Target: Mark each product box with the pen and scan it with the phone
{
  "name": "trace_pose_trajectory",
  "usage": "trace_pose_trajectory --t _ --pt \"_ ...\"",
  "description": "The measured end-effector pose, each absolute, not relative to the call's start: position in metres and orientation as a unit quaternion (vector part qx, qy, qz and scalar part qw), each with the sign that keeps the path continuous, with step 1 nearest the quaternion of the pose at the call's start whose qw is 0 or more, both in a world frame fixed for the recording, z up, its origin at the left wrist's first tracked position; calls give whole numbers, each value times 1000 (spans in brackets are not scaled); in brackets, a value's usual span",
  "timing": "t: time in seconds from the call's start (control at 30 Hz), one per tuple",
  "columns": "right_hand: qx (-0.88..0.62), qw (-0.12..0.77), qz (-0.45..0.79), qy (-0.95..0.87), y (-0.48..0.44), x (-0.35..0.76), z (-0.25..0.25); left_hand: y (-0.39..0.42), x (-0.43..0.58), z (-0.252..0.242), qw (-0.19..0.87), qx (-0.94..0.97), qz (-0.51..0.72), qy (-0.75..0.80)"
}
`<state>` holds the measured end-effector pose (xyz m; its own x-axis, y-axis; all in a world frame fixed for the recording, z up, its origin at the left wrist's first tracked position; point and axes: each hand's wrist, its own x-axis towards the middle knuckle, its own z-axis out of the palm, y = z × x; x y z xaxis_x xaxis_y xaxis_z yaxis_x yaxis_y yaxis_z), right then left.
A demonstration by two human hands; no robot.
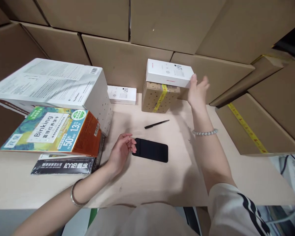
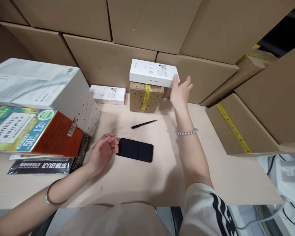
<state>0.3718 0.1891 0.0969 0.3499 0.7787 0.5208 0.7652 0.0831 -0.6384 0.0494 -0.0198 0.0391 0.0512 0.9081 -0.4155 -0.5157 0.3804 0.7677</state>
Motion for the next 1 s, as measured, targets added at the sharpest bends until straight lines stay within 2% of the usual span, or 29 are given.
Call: trace_pose_trajectory --t 0.07,0.13,0.23,0.3,0.43,0.57,0.77,1.0 --pt "-677 489 -92 -542 166 350 103 -20 49 38 683 210 525 462" --pt "-637 450 -135 -611 140 307 107 -19 49 36 675 212 536 461" --pt "-556 244 -5 -794 111 222 101 -19 49 33 664 222 548 457" --pt "-528 132 53 -838 110 174 91 -19 48 31 652 228 558 460" --pt "-567 33 58 -821 147 133 71 -18 46 29 631 233 571 470" --pt "-586 6 46 -809 170 136 59 -18 46 26 622 246 566 482" --pt "-596 -8 9 -803 133 127 48 -20 47 19 638 308 534 462" --pt "-590 -6 2 -807 127 125 61 -32 48 21 654 423 446 440"
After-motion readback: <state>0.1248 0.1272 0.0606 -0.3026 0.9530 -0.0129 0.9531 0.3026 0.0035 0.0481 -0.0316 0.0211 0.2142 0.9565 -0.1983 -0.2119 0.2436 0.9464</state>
